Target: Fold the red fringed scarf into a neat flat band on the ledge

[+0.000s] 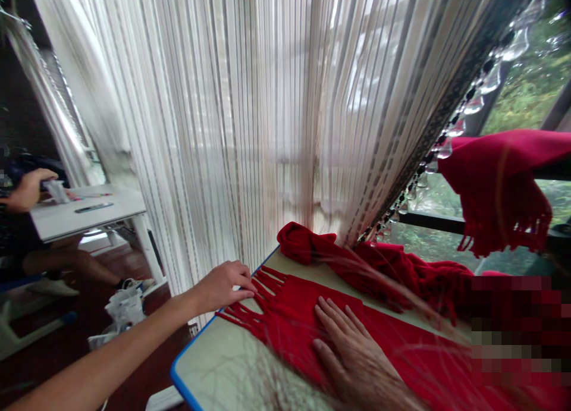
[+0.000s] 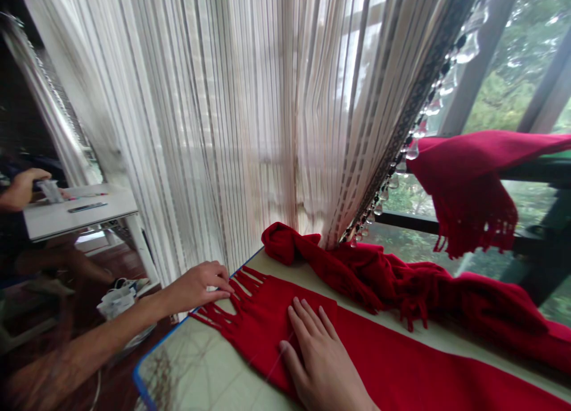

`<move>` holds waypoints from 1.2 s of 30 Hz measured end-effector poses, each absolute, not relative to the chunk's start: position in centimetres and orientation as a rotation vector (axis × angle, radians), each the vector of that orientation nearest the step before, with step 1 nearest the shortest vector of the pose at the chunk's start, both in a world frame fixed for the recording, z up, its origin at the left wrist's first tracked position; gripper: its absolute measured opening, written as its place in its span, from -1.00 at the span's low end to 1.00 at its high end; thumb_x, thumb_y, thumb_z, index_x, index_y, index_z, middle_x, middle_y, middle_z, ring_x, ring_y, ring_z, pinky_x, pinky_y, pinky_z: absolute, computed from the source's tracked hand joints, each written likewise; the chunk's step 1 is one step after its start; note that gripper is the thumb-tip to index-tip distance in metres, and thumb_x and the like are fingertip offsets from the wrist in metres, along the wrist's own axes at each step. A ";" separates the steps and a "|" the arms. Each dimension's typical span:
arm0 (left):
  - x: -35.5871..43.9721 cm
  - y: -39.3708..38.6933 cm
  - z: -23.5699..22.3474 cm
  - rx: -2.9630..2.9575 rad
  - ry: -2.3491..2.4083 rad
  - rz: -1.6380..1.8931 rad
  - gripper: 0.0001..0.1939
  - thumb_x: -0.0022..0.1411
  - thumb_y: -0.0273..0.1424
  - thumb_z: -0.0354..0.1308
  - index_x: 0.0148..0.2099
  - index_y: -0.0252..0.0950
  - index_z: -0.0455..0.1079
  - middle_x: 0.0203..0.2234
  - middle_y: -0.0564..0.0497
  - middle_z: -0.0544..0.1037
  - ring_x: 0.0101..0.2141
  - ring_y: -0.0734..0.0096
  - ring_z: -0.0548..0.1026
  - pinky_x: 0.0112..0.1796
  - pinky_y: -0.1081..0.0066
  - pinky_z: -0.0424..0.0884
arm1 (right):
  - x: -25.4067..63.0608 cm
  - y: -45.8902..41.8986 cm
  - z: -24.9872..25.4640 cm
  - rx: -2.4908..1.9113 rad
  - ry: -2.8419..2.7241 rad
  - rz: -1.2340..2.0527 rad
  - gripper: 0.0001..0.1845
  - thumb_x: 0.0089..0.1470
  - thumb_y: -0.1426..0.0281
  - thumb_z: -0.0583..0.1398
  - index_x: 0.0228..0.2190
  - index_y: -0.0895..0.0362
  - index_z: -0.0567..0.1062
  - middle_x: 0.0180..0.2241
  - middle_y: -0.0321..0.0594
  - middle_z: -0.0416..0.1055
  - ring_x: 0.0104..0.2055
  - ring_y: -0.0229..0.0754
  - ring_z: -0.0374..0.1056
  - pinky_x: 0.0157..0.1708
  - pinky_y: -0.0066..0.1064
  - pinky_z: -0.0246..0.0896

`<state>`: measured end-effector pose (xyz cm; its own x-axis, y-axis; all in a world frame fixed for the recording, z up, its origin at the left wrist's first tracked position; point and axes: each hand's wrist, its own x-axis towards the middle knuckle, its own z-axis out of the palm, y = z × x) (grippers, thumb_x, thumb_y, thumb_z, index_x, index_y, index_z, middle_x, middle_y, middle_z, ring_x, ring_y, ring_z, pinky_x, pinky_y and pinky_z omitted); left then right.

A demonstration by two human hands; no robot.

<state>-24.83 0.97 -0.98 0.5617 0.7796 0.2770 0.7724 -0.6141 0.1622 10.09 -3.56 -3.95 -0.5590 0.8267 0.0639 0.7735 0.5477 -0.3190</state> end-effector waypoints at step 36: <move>-23.5 5.1 0.6 2.467 1.062 0.067 0.57 -0.34 0.02 0.61 0.54 -0.22 -0.24 0.44 -0.36 0.01 0.37 -0.22 0.08 0.34 -0.01 0.00 | 10.0 -3.8 -3.7 -1.267 -2.506 0.405 -0.23 0.34 -0.03 -0.11 0.34 0.20 0.17 0.43 -0.05 -0.04 0.48 0.09 -0.15 0.44 0.15 -0.22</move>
